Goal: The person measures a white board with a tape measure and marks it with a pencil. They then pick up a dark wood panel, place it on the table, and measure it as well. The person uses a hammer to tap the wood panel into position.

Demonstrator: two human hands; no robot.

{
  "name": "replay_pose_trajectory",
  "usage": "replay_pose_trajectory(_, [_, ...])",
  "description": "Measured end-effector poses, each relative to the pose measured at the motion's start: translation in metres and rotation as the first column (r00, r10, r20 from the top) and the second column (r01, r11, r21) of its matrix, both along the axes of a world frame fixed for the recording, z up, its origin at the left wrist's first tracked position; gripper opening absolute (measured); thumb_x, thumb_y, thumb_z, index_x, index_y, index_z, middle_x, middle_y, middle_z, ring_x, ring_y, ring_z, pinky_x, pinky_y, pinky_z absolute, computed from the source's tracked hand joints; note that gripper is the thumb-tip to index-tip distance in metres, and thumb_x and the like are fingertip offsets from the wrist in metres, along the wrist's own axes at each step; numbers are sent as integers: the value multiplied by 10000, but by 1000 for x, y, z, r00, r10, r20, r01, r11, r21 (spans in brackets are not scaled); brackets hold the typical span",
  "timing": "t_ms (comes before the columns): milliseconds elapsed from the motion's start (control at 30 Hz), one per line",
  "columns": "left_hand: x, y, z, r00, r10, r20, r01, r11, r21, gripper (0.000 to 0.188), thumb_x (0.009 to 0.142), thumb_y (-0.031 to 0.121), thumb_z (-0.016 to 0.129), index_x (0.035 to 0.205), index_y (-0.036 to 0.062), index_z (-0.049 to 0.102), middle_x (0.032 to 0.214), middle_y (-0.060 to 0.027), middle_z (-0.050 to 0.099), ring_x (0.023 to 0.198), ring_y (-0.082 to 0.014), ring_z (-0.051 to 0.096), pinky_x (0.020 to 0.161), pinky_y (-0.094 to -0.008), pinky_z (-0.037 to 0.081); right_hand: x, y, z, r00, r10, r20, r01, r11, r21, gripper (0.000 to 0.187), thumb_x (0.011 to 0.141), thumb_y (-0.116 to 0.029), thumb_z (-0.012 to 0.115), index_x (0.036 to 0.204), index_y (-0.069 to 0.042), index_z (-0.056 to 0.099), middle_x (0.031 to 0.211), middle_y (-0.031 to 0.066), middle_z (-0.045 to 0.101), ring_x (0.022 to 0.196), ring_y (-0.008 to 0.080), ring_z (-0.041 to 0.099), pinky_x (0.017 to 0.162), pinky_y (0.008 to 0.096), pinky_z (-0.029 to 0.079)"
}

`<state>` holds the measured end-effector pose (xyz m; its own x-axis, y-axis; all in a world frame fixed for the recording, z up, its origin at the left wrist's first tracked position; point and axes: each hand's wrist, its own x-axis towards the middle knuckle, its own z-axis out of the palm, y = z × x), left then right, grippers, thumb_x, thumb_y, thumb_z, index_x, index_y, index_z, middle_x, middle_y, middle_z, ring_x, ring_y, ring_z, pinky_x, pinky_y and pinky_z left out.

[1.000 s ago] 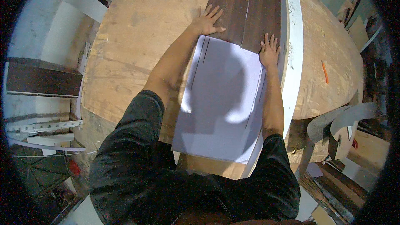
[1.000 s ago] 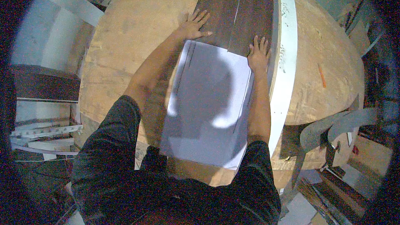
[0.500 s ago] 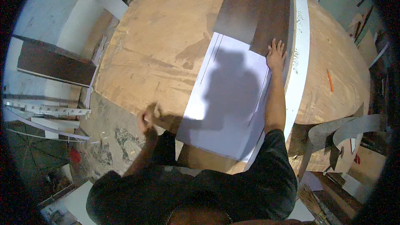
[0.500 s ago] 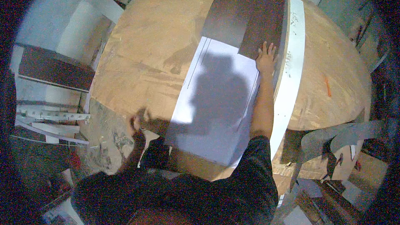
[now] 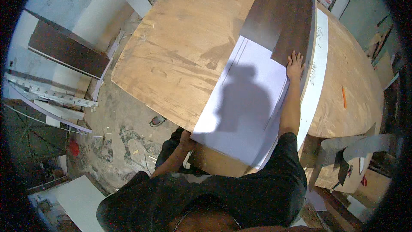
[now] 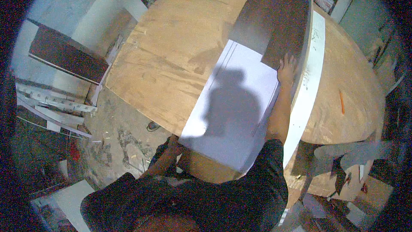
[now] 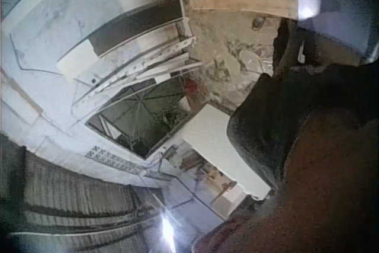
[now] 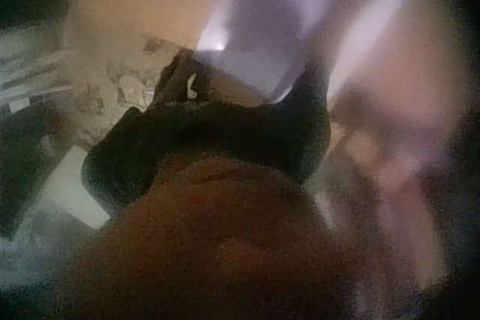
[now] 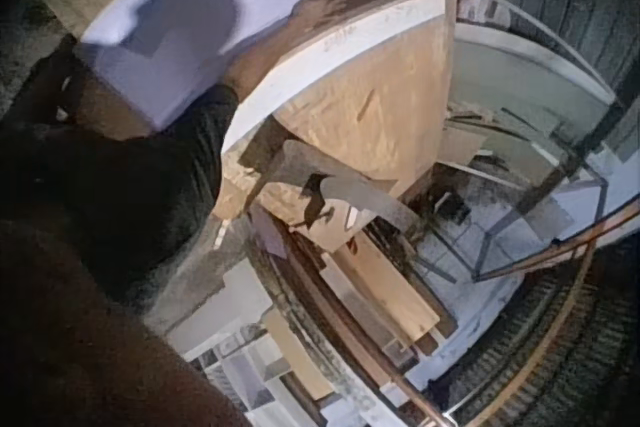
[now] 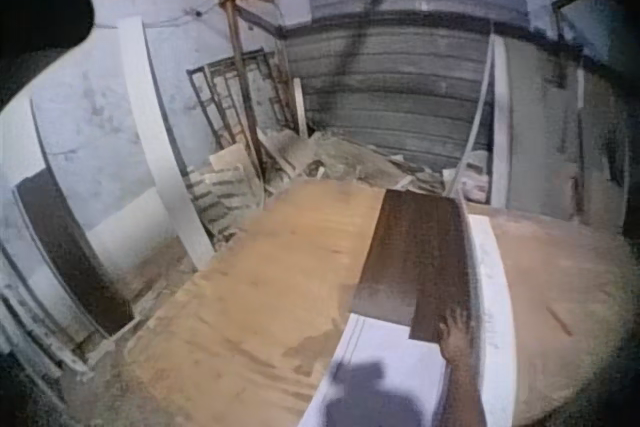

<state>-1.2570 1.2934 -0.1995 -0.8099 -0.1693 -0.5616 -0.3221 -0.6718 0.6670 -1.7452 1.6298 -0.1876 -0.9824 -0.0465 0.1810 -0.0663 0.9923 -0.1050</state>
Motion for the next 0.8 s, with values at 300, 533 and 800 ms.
replay_pose_trajectory(300, [32, -9, -87, 987, 153, 48, -153, 988, -4, 392, 937, 292, 488, 1254, 63, 522, 1200, -93, 580, 1087, -233, 556, 896, -364, 463, 1, -2, -2, 1000, 1, 26, -1, 1000, -8, 534, 1003, -450, 289, 1491, -232, 283, 1563, 104, 197, 1449, 292, 143, 1144, 559, 99])
replay_pose_trajectory(533, [33, -13, -100, 985, 162, 66, -148, 973, -180, 381, 905, 219, 548, 1251, 61, 539, 1195, -90, 597, 1090, -235, 563, 901, -372, 454, 8, -8, 5, 998, 10, 61, -8, 999, -33, 533, 1004, -445, 290, 1489, -224, 286, 1560, 112, 204, 1450, 300, 139, 1139, 571, 110])
replay_pose_trajectory(800, [41, -14, -103, 988, 67, -140, -133, 829, -543, 392, 868, 137, 617, 1247, 58, 559, 1189, -86, 616, 1093, -238, 570, 908, -380, 444, 4, 2, -4, 1000, 4, 1, -4, 1000, 8, 523, 1003, -431, 305, 1484, -226, 296, 1554, 105, 226, 1446, 299, 161, 1139, 566, 125])
